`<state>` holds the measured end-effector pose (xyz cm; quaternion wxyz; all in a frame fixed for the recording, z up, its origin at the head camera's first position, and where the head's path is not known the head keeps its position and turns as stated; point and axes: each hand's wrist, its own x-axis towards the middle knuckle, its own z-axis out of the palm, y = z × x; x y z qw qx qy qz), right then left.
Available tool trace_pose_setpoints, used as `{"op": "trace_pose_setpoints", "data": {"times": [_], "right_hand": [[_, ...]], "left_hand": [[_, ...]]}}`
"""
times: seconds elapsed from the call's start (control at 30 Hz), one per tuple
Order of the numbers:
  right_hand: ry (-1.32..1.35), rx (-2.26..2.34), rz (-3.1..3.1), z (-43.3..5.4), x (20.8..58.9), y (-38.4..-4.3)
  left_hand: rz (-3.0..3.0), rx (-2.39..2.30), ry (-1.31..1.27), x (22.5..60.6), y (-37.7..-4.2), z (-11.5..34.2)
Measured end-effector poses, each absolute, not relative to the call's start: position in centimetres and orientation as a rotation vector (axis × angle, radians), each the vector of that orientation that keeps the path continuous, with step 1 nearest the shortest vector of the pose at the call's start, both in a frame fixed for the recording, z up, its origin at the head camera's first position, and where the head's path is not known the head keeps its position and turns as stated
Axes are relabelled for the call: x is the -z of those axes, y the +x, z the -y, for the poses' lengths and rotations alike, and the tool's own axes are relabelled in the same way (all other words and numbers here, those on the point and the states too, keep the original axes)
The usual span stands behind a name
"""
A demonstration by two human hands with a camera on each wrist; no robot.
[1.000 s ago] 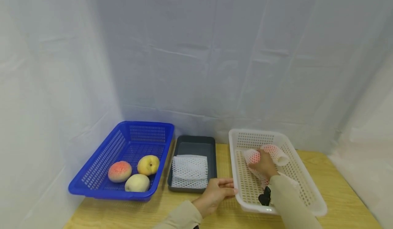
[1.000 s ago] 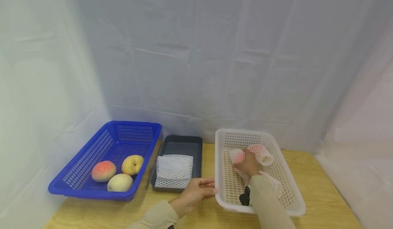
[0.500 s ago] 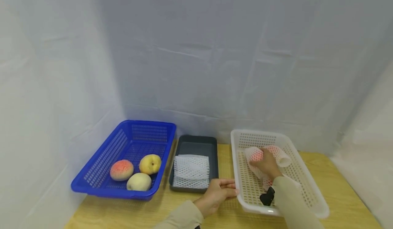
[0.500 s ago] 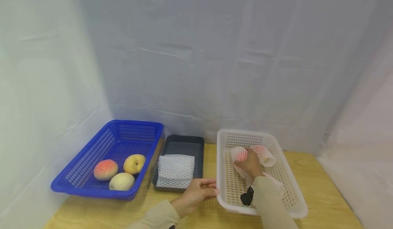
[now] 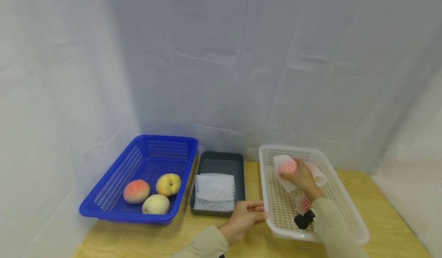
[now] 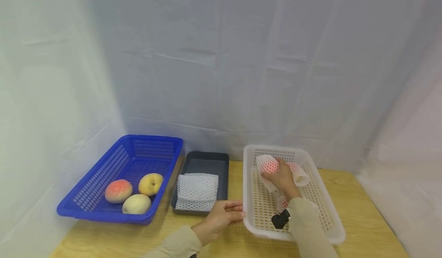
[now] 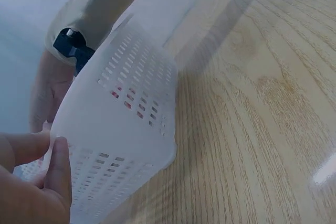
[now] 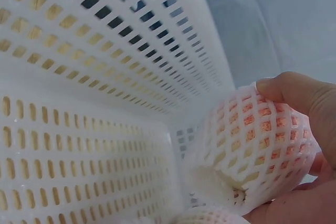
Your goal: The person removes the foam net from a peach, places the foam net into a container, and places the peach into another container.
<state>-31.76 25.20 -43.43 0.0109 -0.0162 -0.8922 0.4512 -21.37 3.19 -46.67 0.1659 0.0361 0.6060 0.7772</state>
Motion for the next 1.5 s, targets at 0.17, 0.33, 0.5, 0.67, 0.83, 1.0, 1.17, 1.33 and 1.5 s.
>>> {"op": "trace_pose_setpoints", "data": {"times": [0.17,0.33,0.5,0.67,0.83,1.0,1.17,1.33,1.5], "right_hand": [[0.006,-1.432,2.78,-24.8,42.1,-31.0],[0.107,-1.426,2.732,-24.2,41.1,-30.0],[0.215,-1.393,2.714,-23.5,40.1,-29.0],[0.328,-1.381,2.707,-22.1,39.4,-28.0],[0.431,-1.373,2.68,-20.3,39.1,-26.8],[0.515,-1.419,2.666,-18.2,39.7,-26.0],[0.604,-1.398,2.655,-16.2,40.5,-25.2],[0.674,-1.25,2.63,-14.5,41.2,-24.5],[0.724,-1.219,2.623,-13.2,41.5,-24.0]], "left_hand": [[-1.744,-2.199,0.091,46.4,-21.3,-3.0],[-1.732,-2.185,0.147,46.3,-21.5,-2.3],[-1.763,-2.151,0.208,45.8,-22.3,-1.1],[-1.795,-2.153,0.226,44.8,-23.2,0.2],[-1.784,-2.205,0.26,43.7,-24.1,1.3],[-1.736,-2.278,0.264,42.9,-24.8,2.2],[-1.726,-2.299,0.276,42.9,-25.0,3.1],[-1.918,-2.17,0.292,42.8,-24.6,4.0],[-2.018,-2.054,0.27,42.7,-24.2,5.1]]}}
